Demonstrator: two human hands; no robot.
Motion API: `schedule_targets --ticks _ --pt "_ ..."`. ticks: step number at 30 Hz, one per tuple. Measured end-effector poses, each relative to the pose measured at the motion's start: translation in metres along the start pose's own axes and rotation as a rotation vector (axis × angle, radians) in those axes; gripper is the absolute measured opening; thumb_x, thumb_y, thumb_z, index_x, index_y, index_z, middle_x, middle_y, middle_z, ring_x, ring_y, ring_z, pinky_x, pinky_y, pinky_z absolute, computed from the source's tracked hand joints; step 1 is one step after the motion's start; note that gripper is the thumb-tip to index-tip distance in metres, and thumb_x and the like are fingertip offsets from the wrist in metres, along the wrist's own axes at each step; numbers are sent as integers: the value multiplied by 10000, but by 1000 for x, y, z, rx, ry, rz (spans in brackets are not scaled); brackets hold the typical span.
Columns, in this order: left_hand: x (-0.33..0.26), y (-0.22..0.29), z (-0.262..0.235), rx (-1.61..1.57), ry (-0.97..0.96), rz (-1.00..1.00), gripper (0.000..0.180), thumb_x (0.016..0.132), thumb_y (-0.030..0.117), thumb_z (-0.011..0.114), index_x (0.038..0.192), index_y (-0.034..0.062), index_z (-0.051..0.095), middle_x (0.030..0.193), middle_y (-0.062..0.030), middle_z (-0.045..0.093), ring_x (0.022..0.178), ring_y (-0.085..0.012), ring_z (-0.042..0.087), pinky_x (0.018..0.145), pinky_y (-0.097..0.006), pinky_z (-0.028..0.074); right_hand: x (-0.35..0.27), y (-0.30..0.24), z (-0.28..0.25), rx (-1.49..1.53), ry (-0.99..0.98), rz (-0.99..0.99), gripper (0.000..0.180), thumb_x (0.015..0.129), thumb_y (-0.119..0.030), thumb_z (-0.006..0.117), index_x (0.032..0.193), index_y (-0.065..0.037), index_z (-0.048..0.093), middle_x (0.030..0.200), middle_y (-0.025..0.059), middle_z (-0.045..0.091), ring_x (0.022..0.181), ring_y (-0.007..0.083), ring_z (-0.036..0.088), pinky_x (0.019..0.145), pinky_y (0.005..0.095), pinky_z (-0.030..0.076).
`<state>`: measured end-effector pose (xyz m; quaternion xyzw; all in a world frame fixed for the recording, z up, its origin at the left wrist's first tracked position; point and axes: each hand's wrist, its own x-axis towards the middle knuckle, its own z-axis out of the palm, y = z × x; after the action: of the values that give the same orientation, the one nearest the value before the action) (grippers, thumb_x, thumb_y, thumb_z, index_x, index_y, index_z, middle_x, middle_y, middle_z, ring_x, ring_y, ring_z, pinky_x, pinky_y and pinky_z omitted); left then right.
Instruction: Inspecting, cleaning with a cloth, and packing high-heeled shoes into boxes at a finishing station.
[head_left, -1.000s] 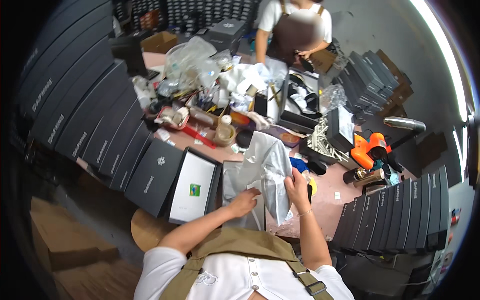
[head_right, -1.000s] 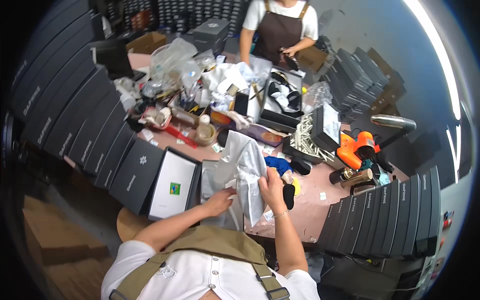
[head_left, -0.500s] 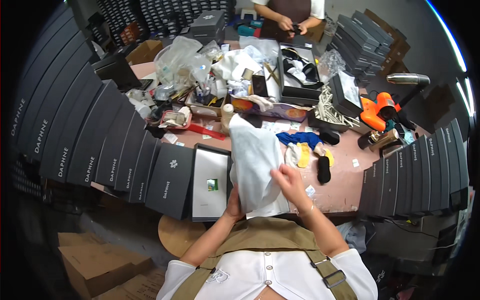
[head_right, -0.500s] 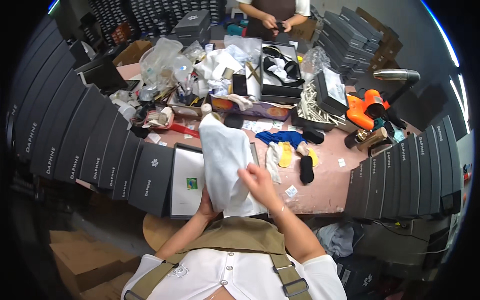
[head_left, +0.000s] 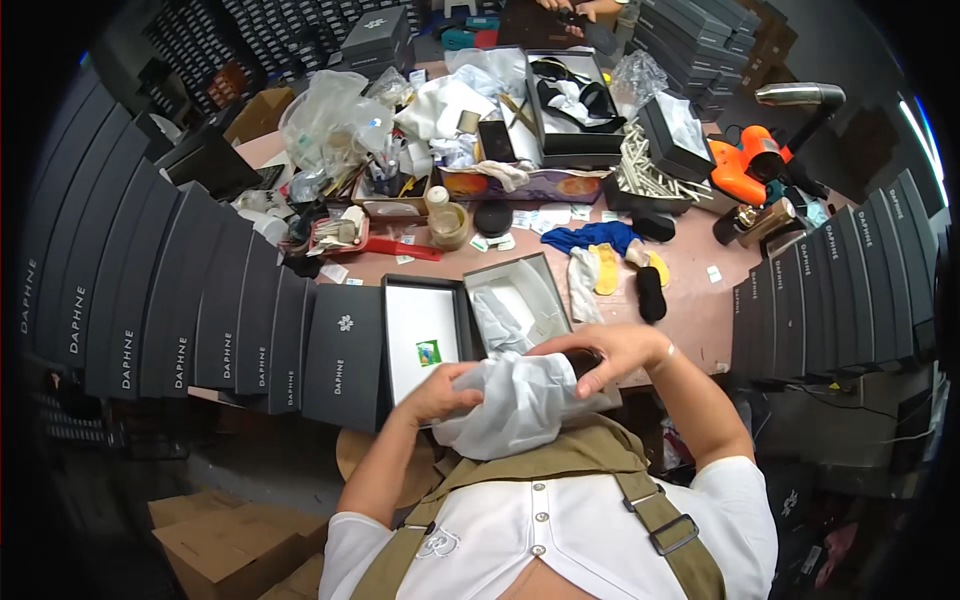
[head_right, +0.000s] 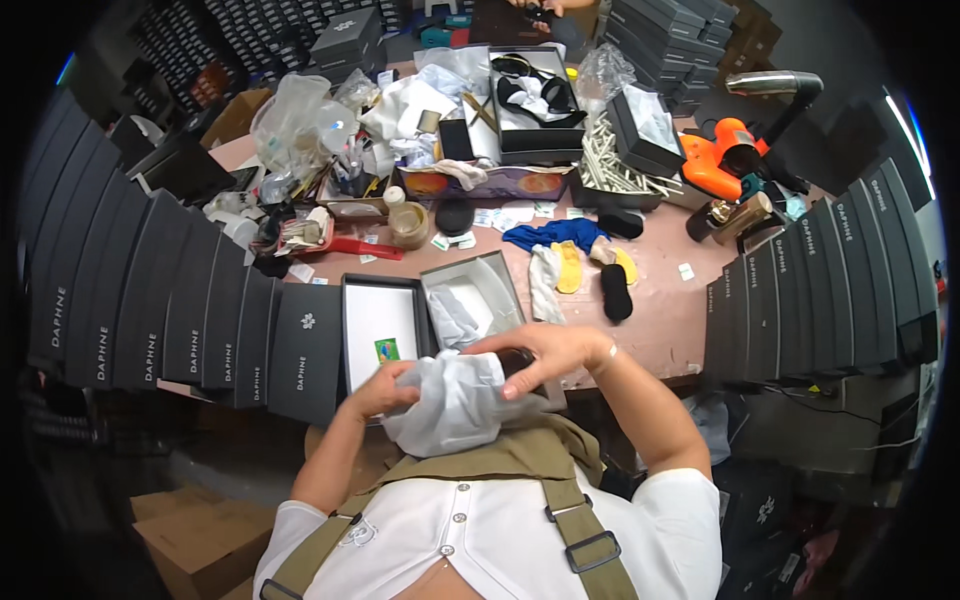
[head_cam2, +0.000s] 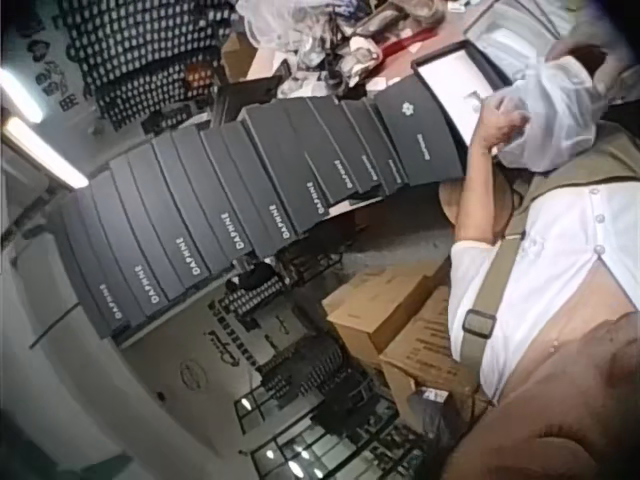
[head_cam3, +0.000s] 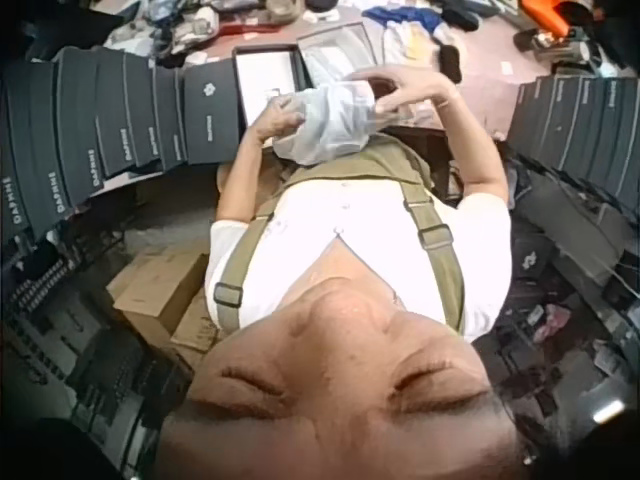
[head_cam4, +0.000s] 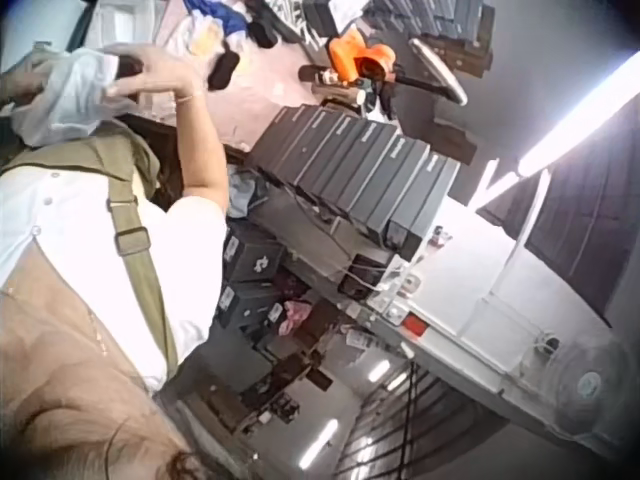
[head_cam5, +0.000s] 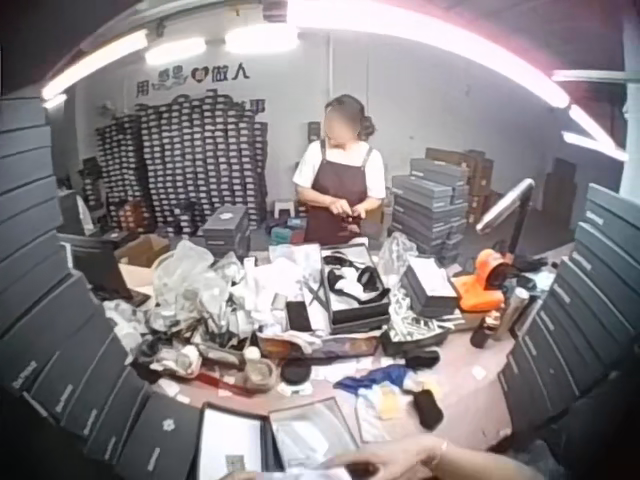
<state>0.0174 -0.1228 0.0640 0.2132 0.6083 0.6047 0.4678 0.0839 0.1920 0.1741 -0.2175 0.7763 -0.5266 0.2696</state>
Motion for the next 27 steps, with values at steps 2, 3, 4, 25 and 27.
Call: schedule_targets --ticks 2,3,4,25,27 --pt "-17 -42 4 -153 145 -113 484 851 380 718 1113 -19 645 943 -11 658 839 -90 573 773 -253 479 -13 1 28 225 135 90 752 814 -404 678 1424 -52 414 1388 151 501 1281 238 459 1091 355 321" --pt "-26 -64 5 -221 228 -197 446 871 369 699 1077 -25 658 921 -13 661 832 -93 567 765 -259 477 -27 17 38 346 245 108 750 826 -391 662 1437 -49 394 1349 155 527 1239 243 503 1053 351 371" --pt "-35 -74 -5 128 301 -138 357 919 308 640 1037 -28 673 882 -20 662 805 -92 556 741 -264 474 -47 37 52 638 328 142 718 837 -378 647 1425 -41 408 1318 152 544 1203 232 529 1027 344 399" --pt "67 -37 28 -1197 332 85 657 856 578 567 1200 18 555 1107 -161 636 1012 -319 621 929 -472 489 12 36 106 795 396 177 609 915 -568 512 1287 -88 558 1467 149 346 1364 252 323 1105 367 260" --pt "61 -29 38 -1187 422 20 607 870 564 554 1169 36 573 1093 -154 641 1001 -314 626 907 -462 504 18 40 91 356 401 123 478 980 -431 470 1298 -87 566 1466 204 336 1338 320 364 1067 444 342"
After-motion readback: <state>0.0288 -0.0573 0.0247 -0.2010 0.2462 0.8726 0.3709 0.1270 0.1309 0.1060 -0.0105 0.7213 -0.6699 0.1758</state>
